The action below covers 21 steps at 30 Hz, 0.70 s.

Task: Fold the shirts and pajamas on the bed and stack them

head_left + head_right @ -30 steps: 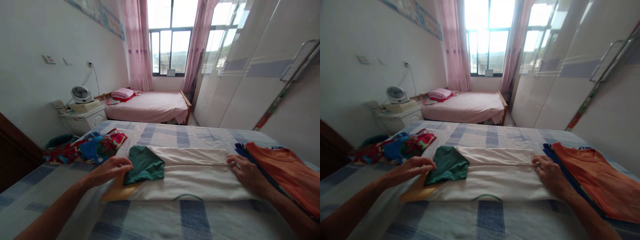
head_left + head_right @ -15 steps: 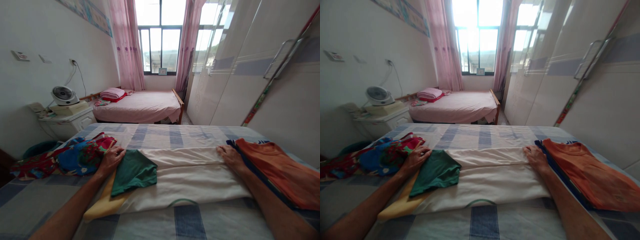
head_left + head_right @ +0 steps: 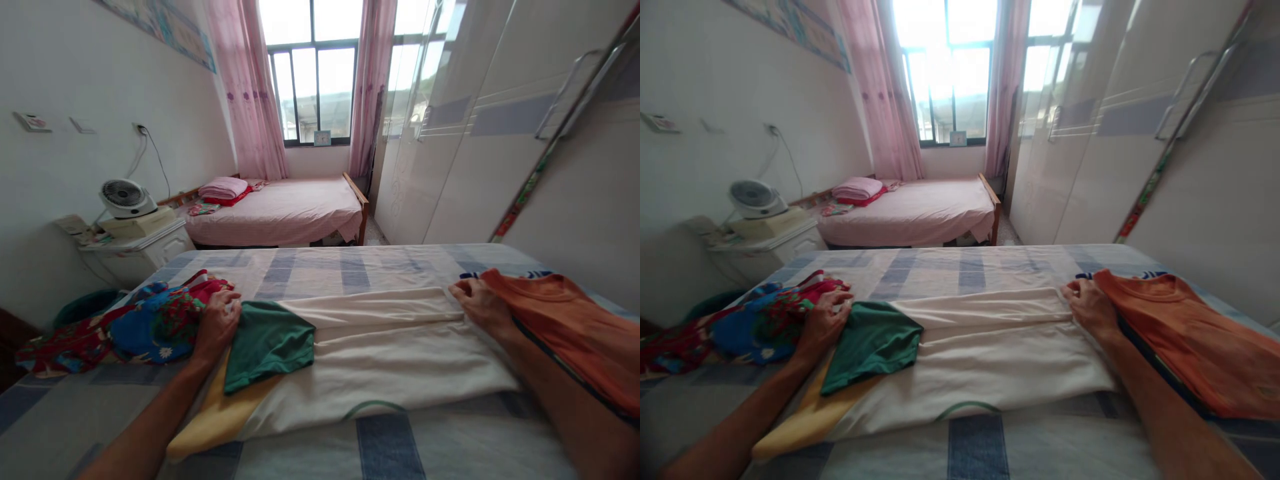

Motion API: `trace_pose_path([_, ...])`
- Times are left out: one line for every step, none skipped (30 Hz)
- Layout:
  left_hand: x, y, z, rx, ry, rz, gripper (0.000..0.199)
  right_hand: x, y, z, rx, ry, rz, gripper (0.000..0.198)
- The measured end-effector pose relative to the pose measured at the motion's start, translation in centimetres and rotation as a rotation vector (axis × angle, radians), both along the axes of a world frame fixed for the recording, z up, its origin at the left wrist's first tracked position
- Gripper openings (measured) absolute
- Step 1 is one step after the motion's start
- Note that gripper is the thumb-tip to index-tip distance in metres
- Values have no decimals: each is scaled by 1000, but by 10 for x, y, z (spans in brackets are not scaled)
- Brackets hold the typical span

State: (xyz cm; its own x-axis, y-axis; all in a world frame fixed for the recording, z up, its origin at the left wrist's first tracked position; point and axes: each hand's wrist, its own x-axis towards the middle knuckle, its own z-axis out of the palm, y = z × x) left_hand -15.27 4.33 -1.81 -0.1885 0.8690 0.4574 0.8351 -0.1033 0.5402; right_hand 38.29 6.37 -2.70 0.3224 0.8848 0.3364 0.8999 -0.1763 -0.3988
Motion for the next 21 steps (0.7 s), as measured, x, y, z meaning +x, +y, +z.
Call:
trace_pose_path([4,-3,2,45,55,-24,32,1,-3,5,-39,-38,-41,37])
trace_pose_path([10,-7,4,77,109,-61,33,2,-6,11,-97,-69,-63,41])
trace_pose_path([15,-11,5,89,158,-111,33,3,-9,16,-167,-94,-62,43])
trace_pose_path([21,-15,5,82,197,-171,34,3,-12,21,-236,-113,-47,45])
trace_pose_path([27,-18,4,58,232,-238,36,2,-15,24,-297,-124,-21,47])
trace_pose_path([31,-21,1,22,265,-306,39,1,-17,26,-349,-125,15,48])
trace_pose_path([35,-23,-3,-23,299,-367,42,-1,-19,28,-391,-115,58,49])
trace_pose_path([38,-24,-7,-71,333,-415,46,-3,-20,28,-423,-98,100,48])
trace_pose_path([39,-24,-11,-112,364,-446,50,-5,-21,28,-451,-80,134,46])
trace_pose_path([40,-24,-15,-144,391,-465,53,-6,-22,28,-465,-59,164,41])
trace_pose_path([40,-23,-18,-166,413,-473,55,-8,-22,28,-467,-39,190,35])
trace_pose_path([40,-23,-20,-177,427,-474,55,-9,-22,28,-461,-21,209,28])
trace_pose_path([39,-23,-21,-183,438,-474,56,-10,-22,29,-451,-1,225,21])
trace_pose_path([39,-22,-21,-186,446,-473,57,-10,-21,29,-435,21,239,15])
trace_pose_path([39,-23,-20,-191,452,-472,58,-10,-20,30,-409,38,251,12])
trace_pose_path([39,-23,-19,-196,457,-471,60,-9,-19,32,-373,46,264,13])
trace_pose_path([39,-23,-18,-199,460,-471,61,-7,-18,33,-330,44,281,14])
trace_pose_path([39,-23,-17,-198,463,-471,63,-5,-18,34,-288,34,304,16])
trace_pose_path([40,-24,-16,-194,466,-472,65,-2,-18,36,-260,12,330,17])
trace_pose_path([40,-24,-15,-190,469,-471,66,1,-19,37,-253,-21,348,17])
trace_pose_path([41,-25,-15,-187,472,-471,67,4,-21,37,-264,-60,353,16])
